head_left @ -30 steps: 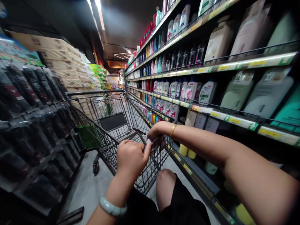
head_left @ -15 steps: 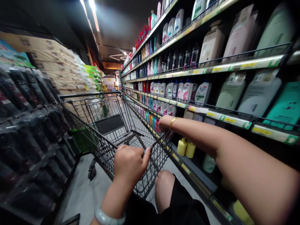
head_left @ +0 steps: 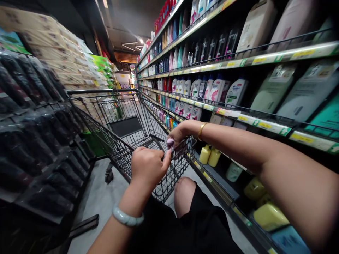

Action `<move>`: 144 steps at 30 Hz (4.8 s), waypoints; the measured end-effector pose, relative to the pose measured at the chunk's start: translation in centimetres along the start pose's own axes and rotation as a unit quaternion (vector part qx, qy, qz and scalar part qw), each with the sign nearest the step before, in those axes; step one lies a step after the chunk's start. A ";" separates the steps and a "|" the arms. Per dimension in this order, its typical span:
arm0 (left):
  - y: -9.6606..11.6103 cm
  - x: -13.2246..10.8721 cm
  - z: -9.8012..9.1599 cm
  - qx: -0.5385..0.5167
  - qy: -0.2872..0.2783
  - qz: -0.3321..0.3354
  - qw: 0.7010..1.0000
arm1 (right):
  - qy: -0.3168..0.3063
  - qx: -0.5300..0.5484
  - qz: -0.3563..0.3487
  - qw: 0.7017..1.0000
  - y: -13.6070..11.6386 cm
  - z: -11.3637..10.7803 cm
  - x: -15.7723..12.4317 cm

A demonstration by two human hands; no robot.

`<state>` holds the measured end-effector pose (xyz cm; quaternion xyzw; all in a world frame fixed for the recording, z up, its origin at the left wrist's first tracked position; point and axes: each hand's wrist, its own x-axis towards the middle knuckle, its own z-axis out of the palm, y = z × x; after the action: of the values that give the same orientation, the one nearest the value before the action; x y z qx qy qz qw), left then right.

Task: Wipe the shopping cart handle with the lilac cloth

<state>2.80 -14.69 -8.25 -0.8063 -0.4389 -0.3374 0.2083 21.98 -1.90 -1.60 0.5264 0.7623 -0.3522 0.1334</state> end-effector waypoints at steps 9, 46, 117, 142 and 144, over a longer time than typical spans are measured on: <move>0.0 0.2 0.2 0.019 -0.017 -0.009 1.000 | 0.459 -0.101 -0.057 0.881 3.9 0.6 -5.8; -1.7 3.9 4.1 0.115 -0.017 -0.030 0.993 | 0.764 0.412 -0.048 0.494 6.3 15.8 9.0; -0.9 5.9 6.1 0.079 -0.058 -0.097 0.990 | 0.725 0.378 -0.055 0.573 7.5 17.7 11.1; -1.0 5.7 6.0 0.080 -0.064 -0.096 0.990 | 0.737 0.346 -0.035 0.580 6.9 17.6 10.2; -1.0 5.7 6.0 0.081 -0.061 -0.092 0.991 | 0.737 0.351 -0.025 0.577 7.1 17.6 10.1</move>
<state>6.34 -7.11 -8.15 -0.7620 -0.5492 -0.2686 0.2134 21.27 -5.25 -22.82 0.5913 0.4278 -0.0868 -0.6781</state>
